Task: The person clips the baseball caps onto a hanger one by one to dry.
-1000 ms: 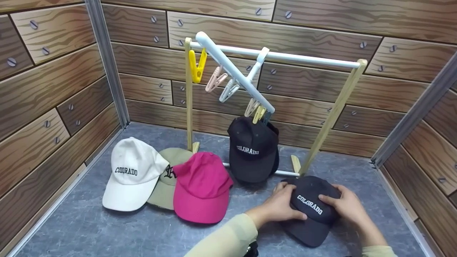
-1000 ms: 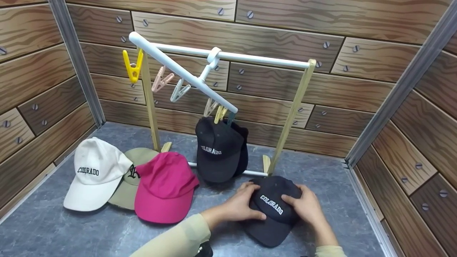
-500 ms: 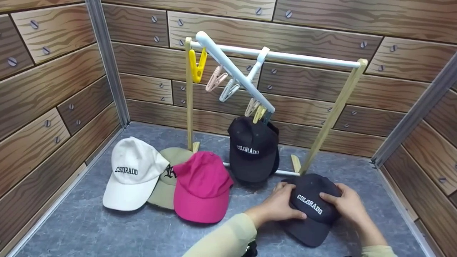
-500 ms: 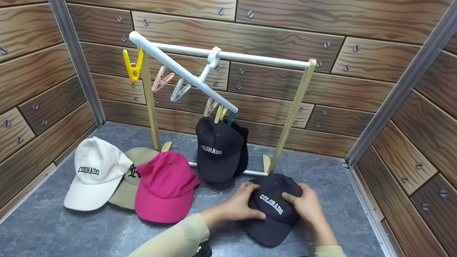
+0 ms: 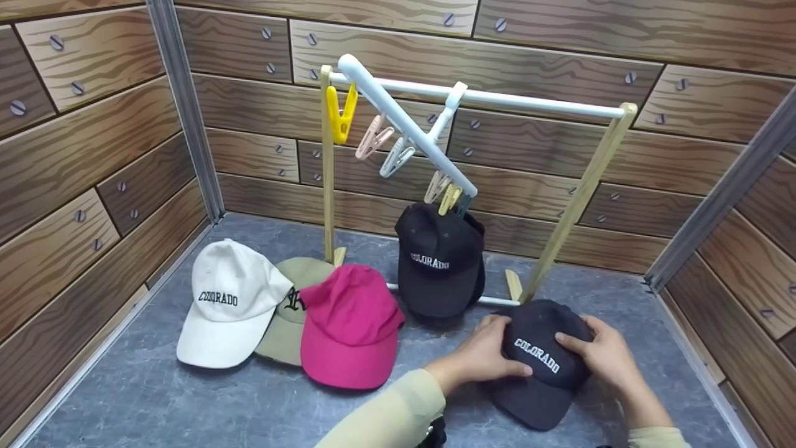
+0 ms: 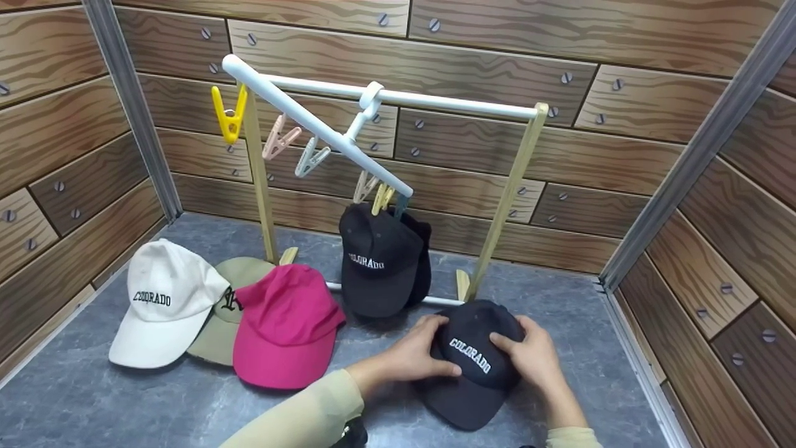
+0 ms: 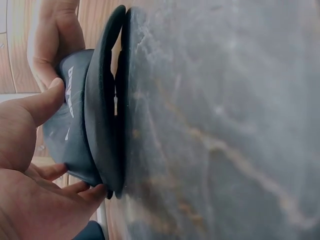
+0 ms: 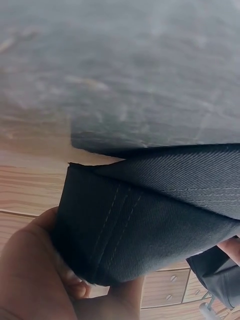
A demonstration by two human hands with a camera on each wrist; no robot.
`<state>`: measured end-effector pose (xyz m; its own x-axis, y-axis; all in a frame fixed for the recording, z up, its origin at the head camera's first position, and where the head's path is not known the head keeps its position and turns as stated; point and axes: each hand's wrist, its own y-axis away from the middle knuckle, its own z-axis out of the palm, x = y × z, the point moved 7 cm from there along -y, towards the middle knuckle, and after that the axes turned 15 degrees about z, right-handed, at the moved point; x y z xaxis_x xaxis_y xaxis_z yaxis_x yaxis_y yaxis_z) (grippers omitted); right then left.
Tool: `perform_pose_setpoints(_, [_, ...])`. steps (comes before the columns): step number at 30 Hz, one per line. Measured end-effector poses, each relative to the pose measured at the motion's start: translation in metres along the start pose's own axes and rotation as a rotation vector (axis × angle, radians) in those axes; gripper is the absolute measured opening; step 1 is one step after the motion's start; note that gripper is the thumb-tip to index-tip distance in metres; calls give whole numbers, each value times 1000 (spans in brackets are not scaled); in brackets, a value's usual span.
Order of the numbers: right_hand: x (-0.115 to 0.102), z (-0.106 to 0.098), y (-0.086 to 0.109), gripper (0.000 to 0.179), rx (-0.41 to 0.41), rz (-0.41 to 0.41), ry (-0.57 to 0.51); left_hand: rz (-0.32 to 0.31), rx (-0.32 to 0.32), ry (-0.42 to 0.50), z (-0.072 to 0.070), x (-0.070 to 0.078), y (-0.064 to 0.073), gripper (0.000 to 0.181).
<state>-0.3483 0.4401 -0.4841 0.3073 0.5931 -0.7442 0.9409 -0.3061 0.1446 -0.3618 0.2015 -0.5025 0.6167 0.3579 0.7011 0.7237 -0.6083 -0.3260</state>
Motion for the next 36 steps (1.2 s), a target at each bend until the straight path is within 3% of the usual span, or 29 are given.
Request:
perform_pose_setpoints(21, [-13, 3, 11, 48, -28, -44, -133, 2, 57, 107, -10, 0, -10, 90])
perform_pose_setpoints(36, [-26, -1, 21, 41, -8, -109, -120, 24, 83, 115, -16, 4, -13, 82])
